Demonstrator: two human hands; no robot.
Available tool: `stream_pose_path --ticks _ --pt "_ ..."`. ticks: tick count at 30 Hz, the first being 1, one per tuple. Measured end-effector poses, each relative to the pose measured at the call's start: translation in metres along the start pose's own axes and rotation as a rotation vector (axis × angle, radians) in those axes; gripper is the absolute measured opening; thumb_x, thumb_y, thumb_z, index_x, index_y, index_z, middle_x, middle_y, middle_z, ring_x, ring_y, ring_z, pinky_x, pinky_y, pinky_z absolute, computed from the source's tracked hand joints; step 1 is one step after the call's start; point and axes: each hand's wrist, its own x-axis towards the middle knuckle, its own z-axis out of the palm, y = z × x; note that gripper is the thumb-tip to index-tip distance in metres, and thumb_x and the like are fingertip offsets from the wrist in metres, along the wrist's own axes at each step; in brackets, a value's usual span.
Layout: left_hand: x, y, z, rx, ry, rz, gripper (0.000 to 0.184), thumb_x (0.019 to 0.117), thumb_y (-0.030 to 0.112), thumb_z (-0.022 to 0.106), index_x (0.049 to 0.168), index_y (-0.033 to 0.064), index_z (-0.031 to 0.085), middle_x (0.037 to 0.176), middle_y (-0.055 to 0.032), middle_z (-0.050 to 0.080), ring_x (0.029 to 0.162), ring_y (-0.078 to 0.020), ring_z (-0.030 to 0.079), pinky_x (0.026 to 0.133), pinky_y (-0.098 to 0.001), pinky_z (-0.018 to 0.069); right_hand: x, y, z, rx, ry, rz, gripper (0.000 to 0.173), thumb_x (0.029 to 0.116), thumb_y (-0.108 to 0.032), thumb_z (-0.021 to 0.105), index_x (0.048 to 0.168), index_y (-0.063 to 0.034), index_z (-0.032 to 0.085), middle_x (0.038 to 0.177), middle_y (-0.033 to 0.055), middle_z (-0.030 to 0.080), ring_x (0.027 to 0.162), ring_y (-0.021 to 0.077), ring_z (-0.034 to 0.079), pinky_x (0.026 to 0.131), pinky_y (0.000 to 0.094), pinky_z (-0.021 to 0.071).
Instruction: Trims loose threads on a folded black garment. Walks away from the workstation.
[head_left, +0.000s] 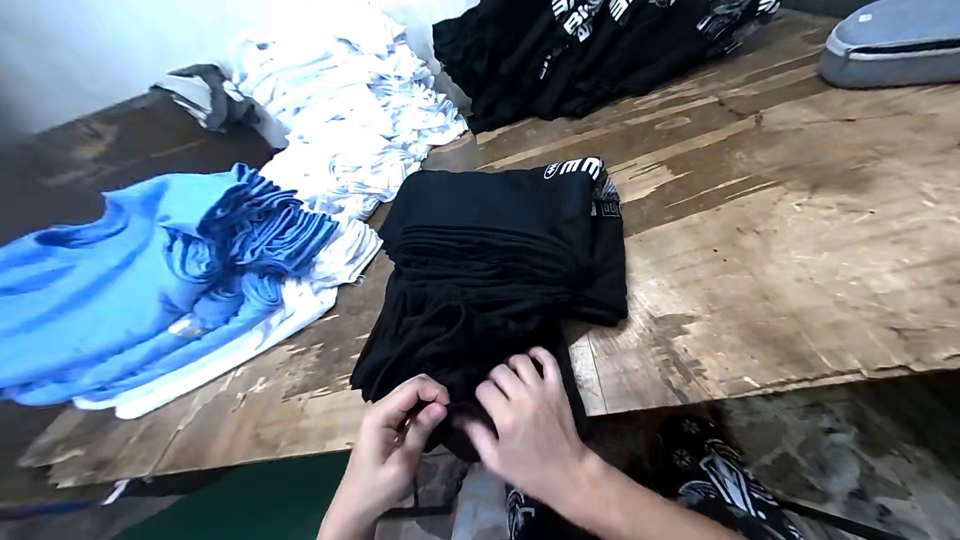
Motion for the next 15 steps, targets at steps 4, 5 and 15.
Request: stream_pose_path --ticks 4,5,15 --pt "-0.009 0.008 -0.03 -0.155 0.016 0.085 0.021 0.1056 0.037 0.054 0.101 0.0227 0.069 0.096 0.0118 0.068 0.094 -0.0009 0.065 0.086 -0.0204 0.0524 0.015 0.037 -0.031 -0.006 0.138 0.134 0.026 0.06 -0.021 0.082 0.081 -0.0147 0.07 0.086 0.0028 0.07 0.087 0.0242 0.07 0.084 0.0521 0.0557" --pt "-0.013 0.007 -0.036 -0.116 -0.006 0.075 0.02 0.1056 0.037 0.055 0.102 0.0229 0.069 0.096 0.012 0.068 0.094 0.0 0.065 0.085 -0.0194 0.0526 0.008 0.049 -0.053 0.056 0.107 0.093 0.023 0.0676 -0.015 0.08 0.089 -0.0144 0.073 0.094 0.0039 0.071 0.092 0.0234 0.071 0.08 0.0467 0.0596" --pt "-0.001 0.049 0.068 -0.069 -0.145 -0.183 0.039 0.0947 0.042 0.072 0.123 0.016 0.071 0.076 0.0063 0.064 0.062 -0.0012 0.057 0.056 -0.0197 0.0508 -0.064 0.079 -0.091 0.079 -0.116 -0.094 0.034 0.0968 -0.051 0.065 0.104 -0.0198 0.076 0.097 0.003 0.073 0.093 0.0203 0.069 0.081 0.0402 0.0576"
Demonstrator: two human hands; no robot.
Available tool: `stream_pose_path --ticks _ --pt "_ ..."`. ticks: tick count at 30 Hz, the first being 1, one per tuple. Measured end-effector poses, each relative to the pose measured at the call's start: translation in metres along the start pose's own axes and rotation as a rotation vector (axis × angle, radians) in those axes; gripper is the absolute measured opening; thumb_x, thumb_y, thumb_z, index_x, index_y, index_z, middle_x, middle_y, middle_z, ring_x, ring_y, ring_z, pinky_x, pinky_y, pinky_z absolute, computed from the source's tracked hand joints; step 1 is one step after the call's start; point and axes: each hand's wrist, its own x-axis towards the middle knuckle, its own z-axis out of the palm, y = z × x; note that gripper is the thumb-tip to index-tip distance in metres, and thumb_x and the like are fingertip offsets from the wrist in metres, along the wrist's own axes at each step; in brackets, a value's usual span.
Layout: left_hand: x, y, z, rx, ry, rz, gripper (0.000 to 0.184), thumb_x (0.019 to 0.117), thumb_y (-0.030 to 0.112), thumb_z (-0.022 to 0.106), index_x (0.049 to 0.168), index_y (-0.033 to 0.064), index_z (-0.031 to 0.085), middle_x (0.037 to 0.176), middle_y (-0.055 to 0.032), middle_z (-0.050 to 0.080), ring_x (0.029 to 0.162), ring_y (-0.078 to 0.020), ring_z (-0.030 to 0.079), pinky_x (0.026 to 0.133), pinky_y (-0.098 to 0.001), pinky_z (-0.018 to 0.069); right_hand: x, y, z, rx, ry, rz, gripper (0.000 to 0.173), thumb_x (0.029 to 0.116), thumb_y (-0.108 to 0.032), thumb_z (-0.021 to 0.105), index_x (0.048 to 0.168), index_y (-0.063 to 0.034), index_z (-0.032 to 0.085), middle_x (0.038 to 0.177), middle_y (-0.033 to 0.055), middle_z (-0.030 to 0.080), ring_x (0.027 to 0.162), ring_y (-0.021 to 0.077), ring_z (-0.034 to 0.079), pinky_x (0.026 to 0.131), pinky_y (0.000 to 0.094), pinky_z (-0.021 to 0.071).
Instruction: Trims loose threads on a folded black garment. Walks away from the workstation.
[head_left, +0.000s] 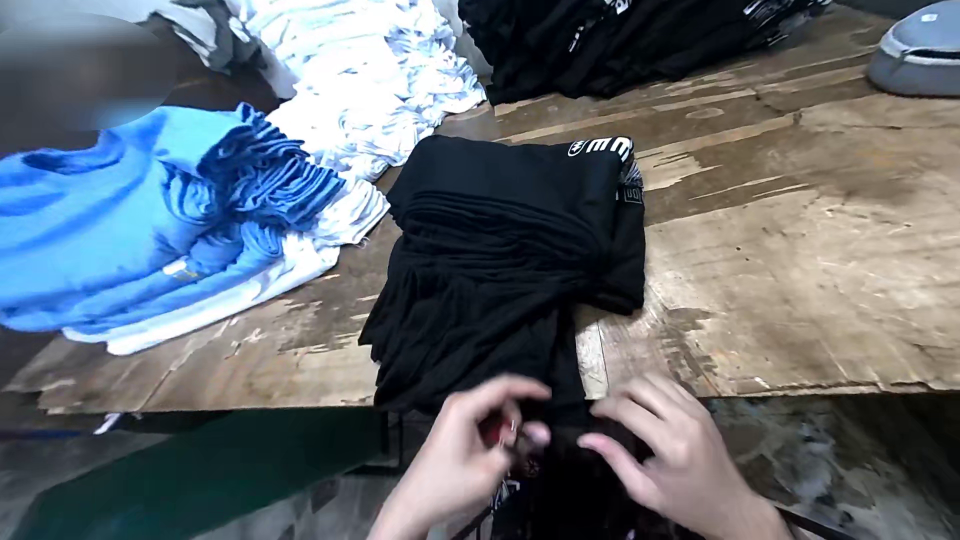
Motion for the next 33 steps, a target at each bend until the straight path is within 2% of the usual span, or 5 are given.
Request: stream_pose_path --ticks 3,8,18,28,33 --pt "0.035 -0.006 0.006 0.433 0.343 0.041 0.036 0.0898 0.029 0.075 0.122 0.0159 0.07 0.099 0.0025 0.07 0.086 -0.0095 0.066 0.077 -0.0322 0.0581 0.02 -0.009 0.034 -0.091 0.03 -0.038 0.035 0.0976 -0.05 0.062 0.122 -0.0283 0.076 0.121 0.0033 0.071 0.111 0.0237 0.065 0.097 0.0511 0.0493" --pt "0.054 -0.063 -0.022 0.85 0.466 0.327 0.027 0.0846 0.0 0.062 0.106 0.0077 0.075 0.08 -0.0097 0.062 0.077 -0.0296 0.062 0.071 -0.0468 0.0514 0.002 0.026 0.007 0.151 -0.106 -0.085 0.017 0.0976 -0.038 0.068 0.09 -0.0294 0.081 0.081 -0.005 0.066 0.084 0.0118 0.063 0.086 0.0374 0.0503" --pt "0.044 -0.024 0.01 0.533 0.458 -0.044 0.034 0.0858 0.02 0.068 0.119 0.0134 0.069 0.1 -0.0009 0.068 0.093 -0.0155 0.065 0.083 -0.0398 0.0558 0.019 -0.019 0.041 -0.044 0.018 -0.114 0.03 0.1011 -0.049 0.059 0.12 -0.031 0.075 0.123 -0.0039 0.072 0.115 0.0194 0.064 0.1 0.0476 0.0468" --pt "0.003 -0.033 0.006 0.455 0.282 -0.035 0.046 0.0973 0.045 0.065 0.139 0.0276 0.063 0.113 0.0026 0.067 0.104 -0.0133 0.063 0.091 -0.0418 0.0545 -0.011 0.018 -0.013 -0.164 -0.02 0.002 0.041 0.1004 -0.051 0.057 0.078 -0.0206 0.074 0.068 -0.0018 0.062 0.076 0.0196 0.061 0.091 0.0478 0.0417" --pt "0.014 -0.017 0.032 0.402 0.381 0.077 0.042 0.0984 0.03 0.067 0.139 0.0205 0.066 0.11 0.0012 0.065 0.096 -0.0079 0.063 0.082 -0.0279 0.0571 0.001 -0.004 0.033 -0.168 0.17 -0.041 0.025 0.0968 -0.044 0.067 0.11 -0.0259 0.078 0.099 -0.0008 0.074 0.094 0.0179 0.066 0.096 0.0472 0.0445"
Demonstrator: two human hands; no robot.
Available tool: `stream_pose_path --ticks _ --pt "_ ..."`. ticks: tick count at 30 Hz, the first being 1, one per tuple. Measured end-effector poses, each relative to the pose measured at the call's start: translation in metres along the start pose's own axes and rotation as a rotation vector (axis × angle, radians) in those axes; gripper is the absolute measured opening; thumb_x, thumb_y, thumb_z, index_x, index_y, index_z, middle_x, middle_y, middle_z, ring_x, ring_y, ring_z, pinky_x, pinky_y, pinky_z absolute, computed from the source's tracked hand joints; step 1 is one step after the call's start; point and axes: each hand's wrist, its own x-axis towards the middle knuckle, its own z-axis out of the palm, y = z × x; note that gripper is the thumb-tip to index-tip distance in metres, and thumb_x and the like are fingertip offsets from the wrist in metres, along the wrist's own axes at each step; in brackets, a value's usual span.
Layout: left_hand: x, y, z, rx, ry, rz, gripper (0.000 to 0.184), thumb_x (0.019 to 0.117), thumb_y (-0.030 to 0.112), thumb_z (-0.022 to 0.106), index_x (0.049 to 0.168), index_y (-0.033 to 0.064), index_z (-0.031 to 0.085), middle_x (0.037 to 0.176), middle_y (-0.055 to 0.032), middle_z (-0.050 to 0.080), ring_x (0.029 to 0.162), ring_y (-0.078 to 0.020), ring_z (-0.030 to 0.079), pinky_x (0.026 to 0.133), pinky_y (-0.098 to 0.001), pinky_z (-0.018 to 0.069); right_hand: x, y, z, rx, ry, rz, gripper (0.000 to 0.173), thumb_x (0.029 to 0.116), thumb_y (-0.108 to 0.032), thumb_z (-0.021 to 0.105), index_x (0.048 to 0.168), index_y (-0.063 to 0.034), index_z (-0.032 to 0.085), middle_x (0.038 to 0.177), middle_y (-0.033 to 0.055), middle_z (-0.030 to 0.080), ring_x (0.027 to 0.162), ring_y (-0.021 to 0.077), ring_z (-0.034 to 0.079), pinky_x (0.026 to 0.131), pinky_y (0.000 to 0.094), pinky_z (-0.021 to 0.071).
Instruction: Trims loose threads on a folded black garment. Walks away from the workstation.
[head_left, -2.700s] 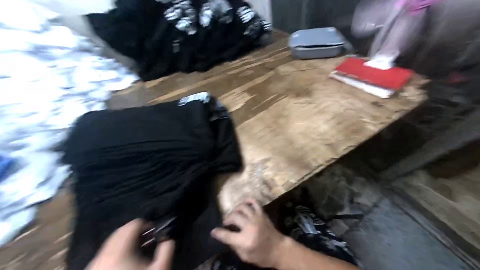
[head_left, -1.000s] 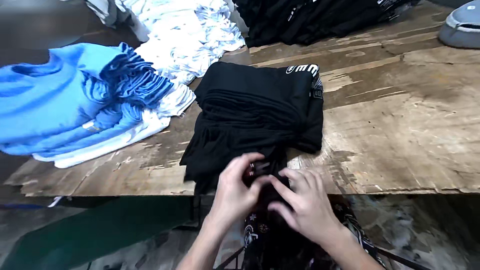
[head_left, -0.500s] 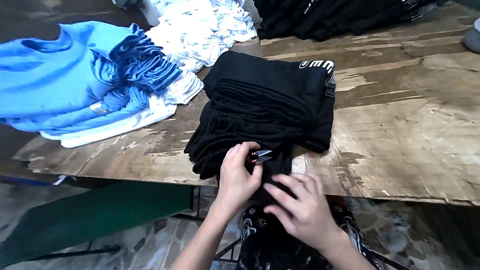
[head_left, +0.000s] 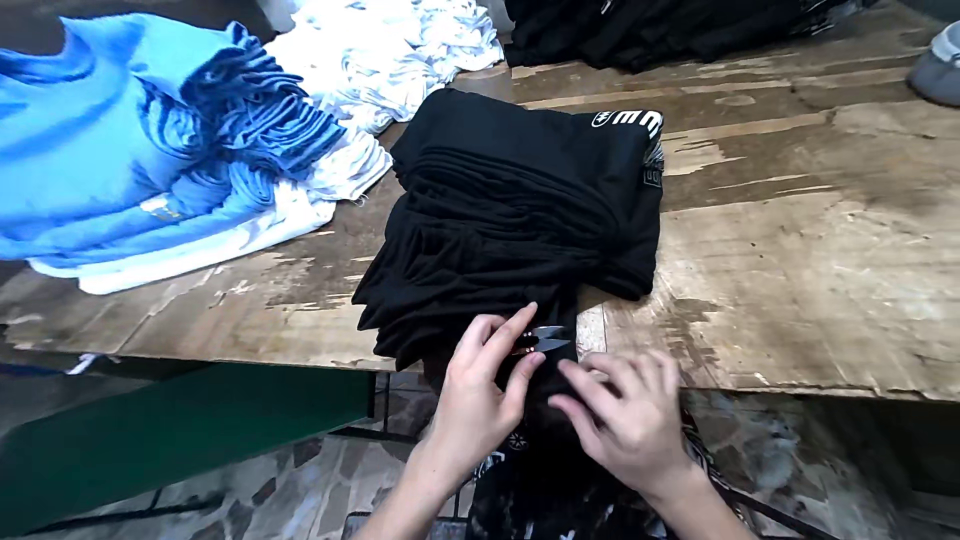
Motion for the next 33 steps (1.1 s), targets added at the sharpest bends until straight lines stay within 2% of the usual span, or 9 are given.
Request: stream_pose_path --ticks 2,5,10,14,18,20,23,29,33 --pt "-0.004 -0.001 0.002 0.045 -0.012 0.062 0.031 0.0986 0.025 0.065 0.128 0.0222 0.073 0.11 0.0035 0.069 0.101 -0.0101 0.065 0.09 -0.034 0.0568 -0.009 0.0 0.013 0.034 0.106 -0.026 0.012 0.0982 -0.028 0.067 0.105 -0.0254 0.076 0.1 -0.003 0.073 0.094 0.0145 0.065 0.099 0.0442 0.0425" --pt "-0.015 -0.012 -0.007 0.109 -0.023 0.098 0.02 0.0995 0.024 0.061 0.11 0.0245 0.079 0.099 0.0069 0.071 0.094 -0.0104 0.066 0.086 -0.036 0.0547 -0.019 0.001 0.004 0.106 0.238 0.046 0.007 0.0978 -0.028 0.069 0.103 -0.0254 0.074 0.095 -0.0061 0.07 0.09 0.0088 0.062 0.101 0.0395 0.0404" --pt "-0.021 0.002 -0.01 0.105 -0.073 0.171 0.025 0.1015 0.024 0.06 0.122 0.0259 0.075 0.107 0.0037 0.07 0.095 -0.0134 0.062 0.083 -0.0375 0.0506 -0.02 0.0 0.001 0.153 0.308 0.129 0.008 0.0961 -0.03 0.073 0.099 -0.0234 0.076 0.091 -0.0057 0.068 0.089 0.008 0.061 0.098 0.0373 0.0423" --pt "-0.017 0.011 0.002 0.173 -0.026 0.203 0.024 0.0994 0.017 0.06 0.113 0.0257 0.078 0.102 0.0046 0.072 0.087 -0.0132 0.063 0.075 -0.0351 0.0492 -0.017 -0.003 0.005 0.204 0.262 0.091 0.011 0.0982 -0.033 0.069 0.097 -0.0236 0.074 0.092 -0.0068 0.07 0.091 0.0067 0.062 0.099 0.0363 0.0416" --pt "-0.025 0.004 -0.005 0.236 -0.045 0.077 0.04 0.0966 0.043 0.066 0.129 0.0192 0.069 0.103 -0.0029 0.067 0.093 -0.0201 0.064 0.081 -0.0435 0.053 -0.028 0.014 0.001 0.17 0.181 0.133 0.024 0.1032 -0.039 0.057 0.093 -0.0222 0.071 0.091 -0.005 0.07 0.093 0.0084 0.063 0.101 0.0378 0.0428" --pt "-0.039 -0.002 0.003 0.296 0.022 0.121 0.035 0.0918 0.033 0.068 0.119 0.0127 0.074 0.088 -0.0065 0.067 0.081 -0.0236 0.065 0.074 -0.0445 0.054 -0.036 0.025 -0.003 0.155 0.132 0.103 0.03 0.1056 -0.041 0.05 0.092 -0.0215 0.067 0.091 -0.0043 0.069 0.095 0.0096 0.063 0.102 0.0377 0.0421" --pt "-0.068 0.011 0.012 0.283 0.128 0.329 0.019 0.0999 0.021 0.059 0.108 0.0104 0.074 0.068 -0.0024 0.062 0.063 -0.0198 0.057 0.065 -0.0371 0.0466 -0.047 0.033 -0.005 0.119 0.051 -0.011 0.029 0.1066 -0.04 0.047 0.095 -0.0211 0.065 0.092 -0.003 0.067 0.094 0.0111 0.062 0.106 0.0385 0.0375" --pt "-0.086 0.049 0.035 0.062 -0.187 0.441 0.022 0.1038 0.032 0.059 0.097 0.0153 0.072 0.072 0.0 0.06 0.071 -0.0184 0.058 0.071 -0.0327 0.047 -0.058 0.047 -0.01 0.085 -0.028 -0.107 0.033 0.1043 -0.044 0.053 0.09 -0.0193 0.069 0.09 -0.0009 0.069 0.093 0.0131 0.065 0.11 0.0399 0.0376" --pt "-0.055 0.03 0.018 0.081 -0.072 0.26 0.032 0.096 0.034 0.07 0.118 0.0105 0.072 0.088 -0.0035 0.069 0.08 -0.0178 0.066 0.075 -0.0335 0.0538 -0.052 0.04 -0.012 0.106 0.0 -0.073 0.028 0.1025 -0.044 0.056 0.093 -0.0208 0.068 0.097 -0.003 0.069 0.103 0.0119 0.063 0.114 0.0366 0.0323"
